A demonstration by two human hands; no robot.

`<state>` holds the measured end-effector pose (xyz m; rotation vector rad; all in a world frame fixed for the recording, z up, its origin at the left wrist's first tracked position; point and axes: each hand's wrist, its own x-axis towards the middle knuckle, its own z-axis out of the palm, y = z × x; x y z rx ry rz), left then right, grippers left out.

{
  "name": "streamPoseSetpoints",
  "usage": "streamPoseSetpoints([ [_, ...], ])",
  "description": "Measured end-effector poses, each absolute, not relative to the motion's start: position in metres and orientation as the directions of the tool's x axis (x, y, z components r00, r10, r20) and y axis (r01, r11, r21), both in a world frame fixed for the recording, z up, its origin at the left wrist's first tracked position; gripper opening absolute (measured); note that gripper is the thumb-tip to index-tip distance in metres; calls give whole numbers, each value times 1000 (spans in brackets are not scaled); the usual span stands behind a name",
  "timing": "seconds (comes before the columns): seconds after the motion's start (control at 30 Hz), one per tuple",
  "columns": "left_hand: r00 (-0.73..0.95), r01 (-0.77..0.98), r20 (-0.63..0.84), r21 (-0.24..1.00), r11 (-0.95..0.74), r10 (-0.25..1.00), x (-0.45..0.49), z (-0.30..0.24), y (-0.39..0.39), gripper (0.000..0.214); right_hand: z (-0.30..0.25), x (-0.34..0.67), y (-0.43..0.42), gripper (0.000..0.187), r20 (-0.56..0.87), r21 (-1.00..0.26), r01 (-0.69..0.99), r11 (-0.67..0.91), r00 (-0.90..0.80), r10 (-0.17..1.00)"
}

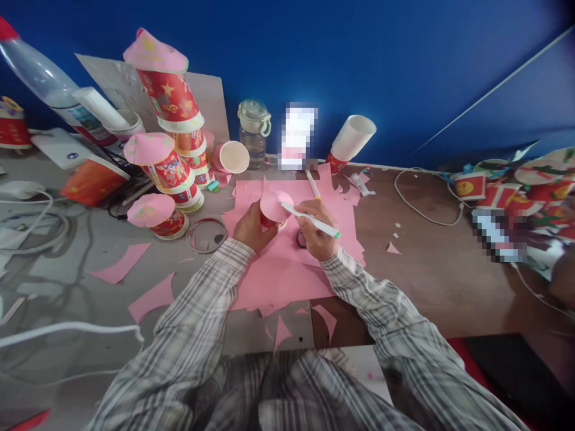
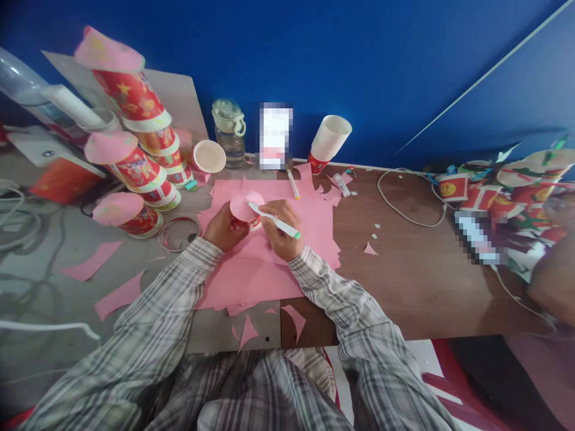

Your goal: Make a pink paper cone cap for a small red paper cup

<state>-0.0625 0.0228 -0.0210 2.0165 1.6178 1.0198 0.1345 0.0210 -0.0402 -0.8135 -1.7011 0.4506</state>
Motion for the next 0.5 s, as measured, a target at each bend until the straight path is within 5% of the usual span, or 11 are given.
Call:
streamPoseSetpoints([
  [0.5, 67, 670, 287, 697, -256, 956, -62, -21, 22, 64, -36, 134, 16, 36, 652, -692, 330, 642, -98, 752],
])
